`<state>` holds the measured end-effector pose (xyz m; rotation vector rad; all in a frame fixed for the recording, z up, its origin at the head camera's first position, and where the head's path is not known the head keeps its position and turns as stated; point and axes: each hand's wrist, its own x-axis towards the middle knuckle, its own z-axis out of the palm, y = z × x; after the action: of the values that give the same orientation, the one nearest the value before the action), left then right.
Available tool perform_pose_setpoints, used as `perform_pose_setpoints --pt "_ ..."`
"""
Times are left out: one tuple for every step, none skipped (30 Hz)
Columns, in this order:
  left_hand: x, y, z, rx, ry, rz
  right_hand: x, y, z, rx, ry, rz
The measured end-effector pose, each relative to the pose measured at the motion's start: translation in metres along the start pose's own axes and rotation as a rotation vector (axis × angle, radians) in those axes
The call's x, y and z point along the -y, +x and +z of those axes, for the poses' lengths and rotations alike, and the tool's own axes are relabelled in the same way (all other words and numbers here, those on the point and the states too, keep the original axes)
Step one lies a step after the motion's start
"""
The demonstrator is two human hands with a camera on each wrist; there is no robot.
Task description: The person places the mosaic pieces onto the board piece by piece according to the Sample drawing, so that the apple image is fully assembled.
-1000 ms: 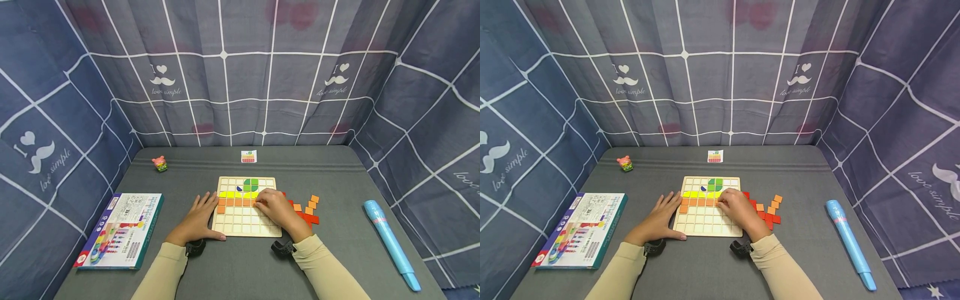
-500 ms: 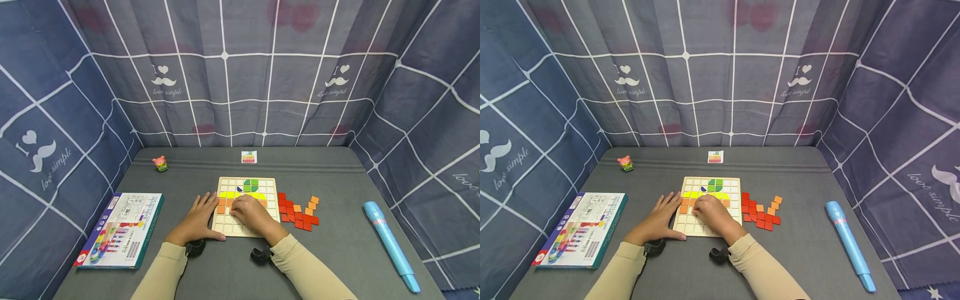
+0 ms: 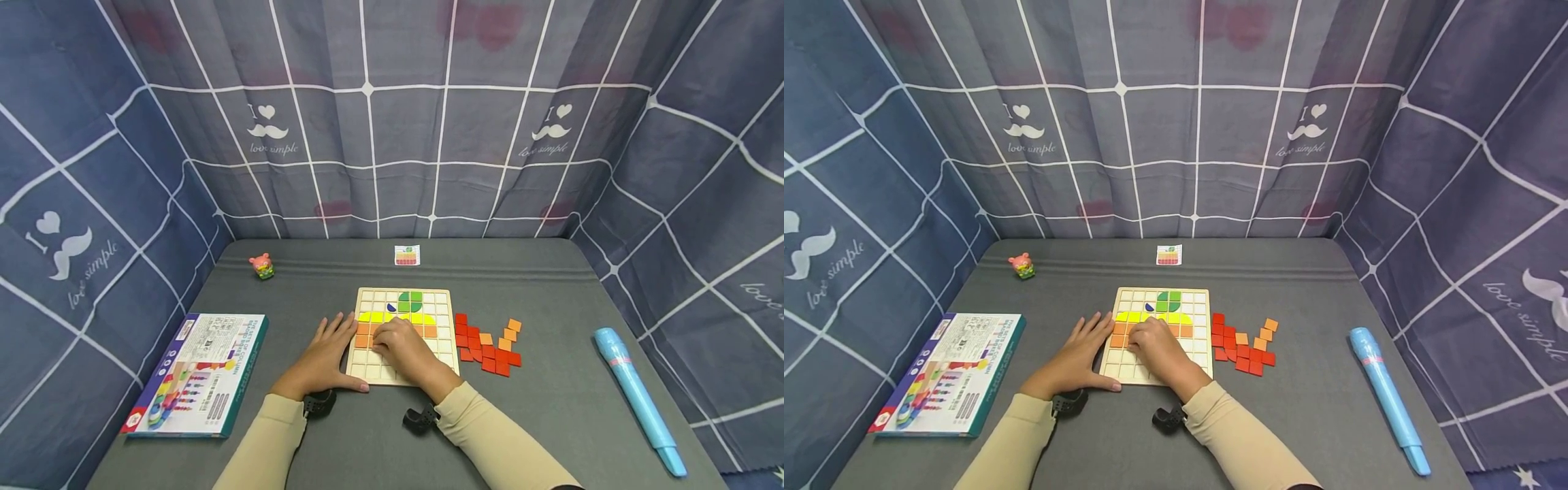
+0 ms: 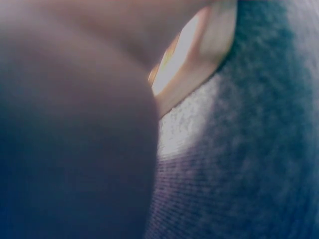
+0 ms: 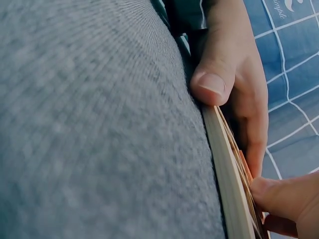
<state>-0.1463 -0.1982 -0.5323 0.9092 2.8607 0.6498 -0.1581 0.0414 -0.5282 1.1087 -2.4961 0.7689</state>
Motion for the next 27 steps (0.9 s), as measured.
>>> perform_pose_setpoints --pt "0.000 0.000 0.000 0.002 0.001 -0.001 0.000 -0.001 0.000 0.008 -0.002 0.001" --pt "0.000 0.000 0.000 0.005 0.003 -0.002 0.000 -0.002 -0.001 0.016 -0.004 0.001" --pt "0.000 0.001 0.001 0.010 0.004 -0.004 0.000 -0.004 -0.001 0.022 -0.008 -0.001" --pt "-0.001 0.001 0.001 0.010 0.002 -0.002 0.000 -0.006 -0.002 0.026 -0.012 -0.004" --pt "-0.001 0.001 0.001 0.013 0.003 -0.002 -0.001 -0.009 -0.002 0.027 -0.013 -0.010" --pt "-0.001 0.001 0.002 0.016 0.004 -0.003 -0.001 -0.011 -0.003 0.025 -0.017 -0.017" --pt "0.000 0.002 0.002 0.021 0.004 -0.005 -0.001 -0.013 -0.004 0.021 -0.017 -0.024" --pt "0.000 0.002 0.002 0.023 0.003 -0.007 -0.001 -0.015 -0.005 0.015 -0.018 -0.034" --pt "0.000 0.002 0.002 0.024 0.002 -0.007 -0.001 -0.018 -0.006 0.006 -0.023 -0.045" --pt "0.000 0.002 0.002 0.023 0.004 -0.006 -0.002 -0.020 -0.008 -0.002 -0.022 -0.051" --pt "0.000 0.003 0.002 0.023 0.004 -0.006 -0.002 -0.022 -0.010 -0.014 -0.016 -0.058" --pt "0.000 0.003 0.001 0.024 0.005 -0.007 -0.003 -0.024 -0.012 -0.024 -0.007 -0.058" --pt "0.000 0.003 0.001 0.024 0.007 -0.007 -0.004 -0.026 -0.015 -0.034 0.005 -0.054" --pt "0.000 0.004 0.000 0.023 0.011 -0.006 -0.005 -0.028 -0.018 -0.047 0.014 -0.048" --pt "0.000 0.004 0.000 0.020 0.013 -0.004 -0.007 -0.030 -0.020 -0.060 0.024 -0.039" --pt "-0.001 0.004 0.000 0.020 0.014 -0.003 -0.008 -0.032 -0.023 -0.073 0.034 -0.027" --pt "-0.001 0.004 -0.001 0.021 0.014 -0.004 -0.011 -0.034 -0.026 -0.088 0.037 -0.019" --pt "-0.002 0.004 -0.002 0.024 0.012 -0.009 -0.014 -0.037 -0.029 -0.102 0.036 -0.009" --pt "-0.002 0.003 -0.002 0.024 0.008 -0.010 -0.018 -0.039 -0.032 -0.119 0.029 -0.003" --pt "-0.003 0.003 -0.003 0.023 0.004 -0.012 -0.022 -0.042 -0.036 -0.133 0.023 0.004" --pt "-0.004 0.003 -0.004 0.024 0.000 -0.016 -0.027 -0.045 -0.039 -0.150 0.013 0.009" --pt "-0.004 0.002 -0.004 0.025 -0.004 -0.020 -0.031 -0.049 -0.043 -0.165 0.009 0.017" --pt "-0.005 0.002 -0.005 0.026 -0.007 -0.024 -0.036 -0.053 -0.047 -0.177 0.006 0.028" --pt "-0.006 0.001 -0.005 0.025 -0.011 -0.026 -0.041 -0.056 -0.051 -0.188 -0.001 0.044" --pt "-0.006 0.001 -0.005 0.025 -0.010 -0.028 -0.046 -0.061 -0.055 -0.198 -0.008 0.063" --pt "-0.006 0.001 -0.006 0.025 -0.011 -0.029 -0.051 -0.065 -0.061 -0.203 -0.012 0.088" --pt "-0.006 0.000 -0.006 0.025 -0.011 -0.030 -0.056 -0.070 -0.066 -0.208 -0.019 0.115"
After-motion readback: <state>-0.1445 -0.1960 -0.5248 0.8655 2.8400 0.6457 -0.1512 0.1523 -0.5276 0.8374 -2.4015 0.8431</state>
